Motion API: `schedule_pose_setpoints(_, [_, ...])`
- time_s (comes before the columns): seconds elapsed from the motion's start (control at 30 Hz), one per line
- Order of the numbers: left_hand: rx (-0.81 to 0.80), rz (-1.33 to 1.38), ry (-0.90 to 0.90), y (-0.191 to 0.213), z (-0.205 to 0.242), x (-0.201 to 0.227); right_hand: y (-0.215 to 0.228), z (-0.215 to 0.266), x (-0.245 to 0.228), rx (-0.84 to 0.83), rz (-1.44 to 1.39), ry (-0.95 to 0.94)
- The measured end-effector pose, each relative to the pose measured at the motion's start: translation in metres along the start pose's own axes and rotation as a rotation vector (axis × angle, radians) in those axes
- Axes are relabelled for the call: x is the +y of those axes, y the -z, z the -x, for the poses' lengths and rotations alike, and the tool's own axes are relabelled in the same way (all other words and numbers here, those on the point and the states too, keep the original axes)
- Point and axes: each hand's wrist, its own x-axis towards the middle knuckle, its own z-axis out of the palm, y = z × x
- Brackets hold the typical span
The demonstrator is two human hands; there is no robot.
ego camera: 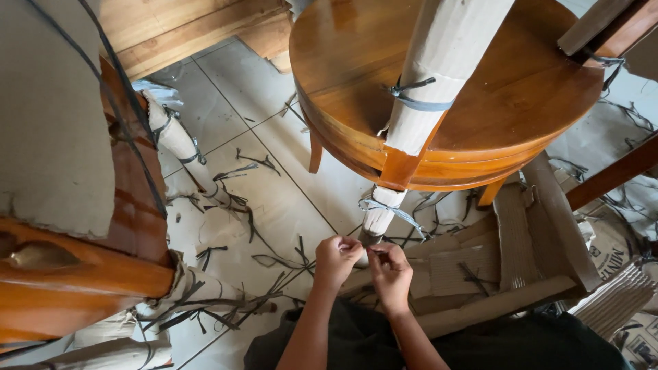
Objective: Wrapping a wooden chair leg with protective paper and securing it with multiple ties for shipping.
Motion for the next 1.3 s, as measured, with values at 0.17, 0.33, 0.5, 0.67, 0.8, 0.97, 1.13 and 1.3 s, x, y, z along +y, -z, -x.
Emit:
schedule_pose_setpoints(0.17, [0.043, 0.098, 0.015, 0.004, 0.001, 0.006, -0.001, -0.001, -0.014, -0.045, 0.009, 0.336])
schedule_pose_setpoints(0.33, [-0.048, 0.458, 0.156, -0.009, -0.013, -0.008, -0.007, -0.001, 0.007, 0.018, -0.234, -0.114])
schedule_pose_setpoints(0.5, [-0.201, 0.903, 0.282, -0.024, -0.025, -0.029, -0.011, -0.014, 0.016, 0.123, -0.710, -0.641])
schedule_pose_setpoints(0.67, [-0.237, 0.530, 0.285, 0.001, 0.000, 0.011, -0.012, -0.017, 0.031, 0.166, -0.857, -0.702])
schedule_pose_setpoints(0.8, [-0.169, 0.304, 0.192, 0.004, 0.001, 0.017, -0.011, -0.016, 0.037, 0.172, -0.796, -0.662])
schedule_pose_setpoints(0.97, [-0.158, 0.362, -0.092, 0.000, 0.001, 0.005, -0.010, -0.017, 0.026, 0.137, -0.747, -0.581])
schedule_pose_setpoints(1.13, [-0.041, 0.232, -0.112, -0.001, -0.005, 0.003, -0.009, -0.015, 0.014, 0.111, -0.699, -0.533])
schedule_pose_setpoints(1.3, [-0.002, 0.304, -0.044, -0.015, -0.020, -0.016, -0.012, -0.014, 0.011, 0.148, -0.682, -0.495])
